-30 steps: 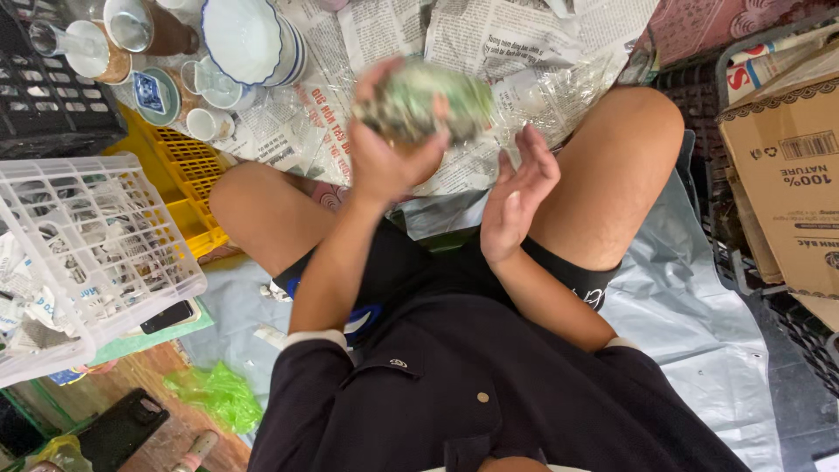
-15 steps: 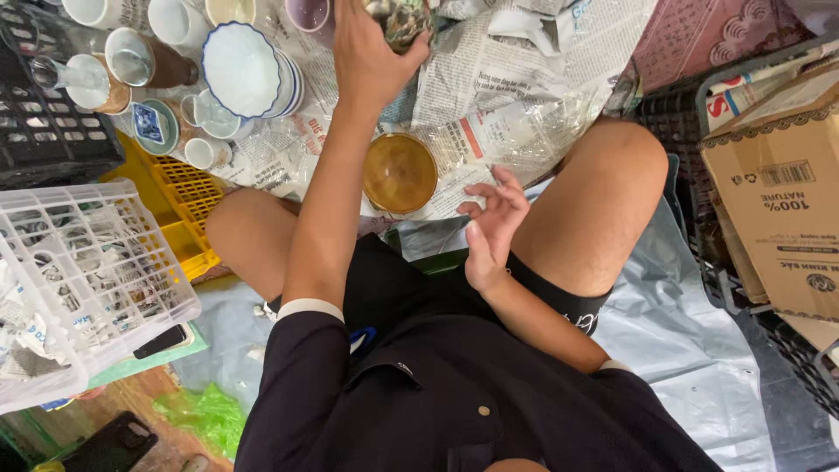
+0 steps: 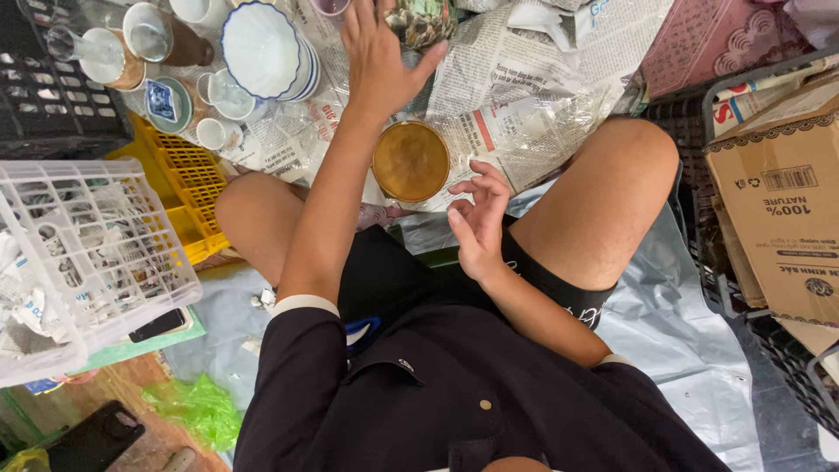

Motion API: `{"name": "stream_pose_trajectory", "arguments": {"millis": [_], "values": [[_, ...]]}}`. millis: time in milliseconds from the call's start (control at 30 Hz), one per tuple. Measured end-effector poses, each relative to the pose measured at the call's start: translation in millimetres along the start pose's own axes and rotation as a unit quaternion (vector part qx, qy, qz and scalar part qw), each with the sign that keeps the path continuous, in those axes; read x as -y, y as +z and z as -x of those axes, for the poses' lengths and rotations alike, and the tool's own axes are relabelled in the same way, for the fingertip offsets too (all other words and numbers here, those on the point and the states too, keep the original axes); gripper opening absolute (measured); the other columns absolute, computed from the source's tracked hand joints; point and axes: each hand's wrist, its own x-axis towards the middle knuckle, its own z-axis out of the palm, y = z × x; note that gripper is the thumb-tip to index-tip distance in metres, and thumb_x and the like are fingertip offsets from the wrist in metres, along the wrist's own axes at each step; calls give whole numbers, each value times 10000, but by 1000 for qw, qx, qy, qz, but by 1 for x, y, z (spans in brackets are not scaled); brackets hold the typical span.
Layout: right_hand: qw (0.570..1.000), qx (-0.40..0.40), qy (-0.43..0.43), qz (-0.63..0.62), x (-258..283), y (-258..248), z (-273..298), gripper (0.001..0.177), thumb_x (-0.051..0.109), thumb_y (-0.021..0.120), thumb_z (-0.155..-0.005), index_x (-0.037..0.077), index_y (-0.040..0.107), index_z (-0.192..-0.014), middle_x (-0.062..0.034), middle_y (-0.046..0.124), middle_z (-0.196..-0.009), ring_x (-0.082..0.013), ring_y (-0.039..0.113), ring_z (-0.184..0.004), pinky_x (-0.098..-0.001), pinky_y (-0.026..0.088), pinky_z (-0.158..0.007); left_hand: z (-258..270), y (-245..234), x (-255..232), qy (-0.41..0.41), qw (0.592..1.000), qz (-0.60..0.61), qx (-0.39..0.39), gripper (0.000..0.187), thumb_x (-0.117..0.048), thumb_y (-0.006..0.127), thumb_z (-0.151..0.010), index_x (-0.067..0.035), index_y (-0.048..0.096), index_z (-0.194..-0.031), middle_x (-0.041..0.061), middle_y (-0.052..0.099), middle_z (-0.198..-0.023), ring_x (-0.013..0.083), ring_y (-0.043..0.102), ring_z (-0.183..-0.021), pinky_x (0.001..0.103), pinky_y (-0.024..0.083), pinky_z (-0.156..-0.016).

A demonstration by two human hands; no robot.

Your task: The person sits on the floor and wraps various ceramic items, including bowls and plates, with newspaper. They fold the paper around each item and place the wrapped objects into a white plastic basket.

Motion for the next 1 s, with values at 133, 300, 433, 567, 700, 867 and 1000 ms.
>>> {"name": "stream_pose_trajectory", "arguments": {"millis": [133, 300, 433, 567, 700, 867, 1000], "values": [[1000, 14, 14, 7, 1, 1, 1, 546, 26, 623, -1001, 178, 355, -1453, -89, 280, -1597, -177, 500, -1236, -319, 483, -944, 10, -14, -5, 3, 1000, 24, 8, 1040, -590, 867, -958, -2, 280, -1583, 238, 268, -1604, 427, 282, -1480, 568, 284, -1189], [999, 26, 10, 18, 0, 3, 3, 555, 19, 626, -1001, 172, 353, -1459, -92, 278, -1596, -174, 504, -1221, -317, 482, -962, 24, -45, -20, 8, 997, 79, 12, 1113, -521, 885, -973, -39, 161, -1667, 212, 167, -1704, 424, 225, -1560, 549, 234, -1272], [999, 36, 13, 31, -3, 5, 4, 558, 6, 630, -1003, 166, 345, -1456, -102, 290, -1594, -174, 506, -1204, -312, 482, -940, 46, -86, -42, -8, 992, 128, 8, 1110, -446, 883, -957, -72, 131, -1684, 191, 129, -1737, 422, 225, -1596, 541, 228, -1319], [997, 57, 22, 41, -7, 9, 8, 566, 10, 628, -995, 160, 325, -1449, -112, 294, -1585, -174, 517, -1185, -306, 492, -906, 86, -132, -71, -13, 986, 164, 21, 951, -298, 841, -940, -102, 255, -1663, 196, 195, -1724, 424, 266, -1600, 534, 251, -1328], [994, 95, 11, 57, -11, 17, 14, 567, 10, 644, -990, 151, 331, -1441, -127, 331, -1552, -182, 534, -1157, -311, 497, -885, 131, -176, -79, 10, 967, 250, 52, 549, -112, 783, -907, -46, 559, -1403, 189, 559, -1459, 373, 545, -1368, 453, 437, -1167], [988, 143, 1, 66, -8, 35, 26, 547, -3, 627, -1007, 144, 322, -1437, -148, 361, -1529, -177, 547, -1131, -317, 513, -882, 180, -222, -76, 21, 961, 266, 72, 190, -61, 767, -885, -76, 755, -1074, 83, 761, -1063, 258, 733, -992, 363, 568, -894], [976, 209, -15, 55, -2, 67, 38, 544, -21, 616, -1016, 134, 313, -1440, -156, 376, -1506, -176, 559, -1117, -326, 537, -930, 216, -260, -78, 19, 971, 235, 47, 182, -84, 771, -889, -94, 760, -1070, 81, 755, -1033, 256, 726, -969, 376, 554, -861]]}}
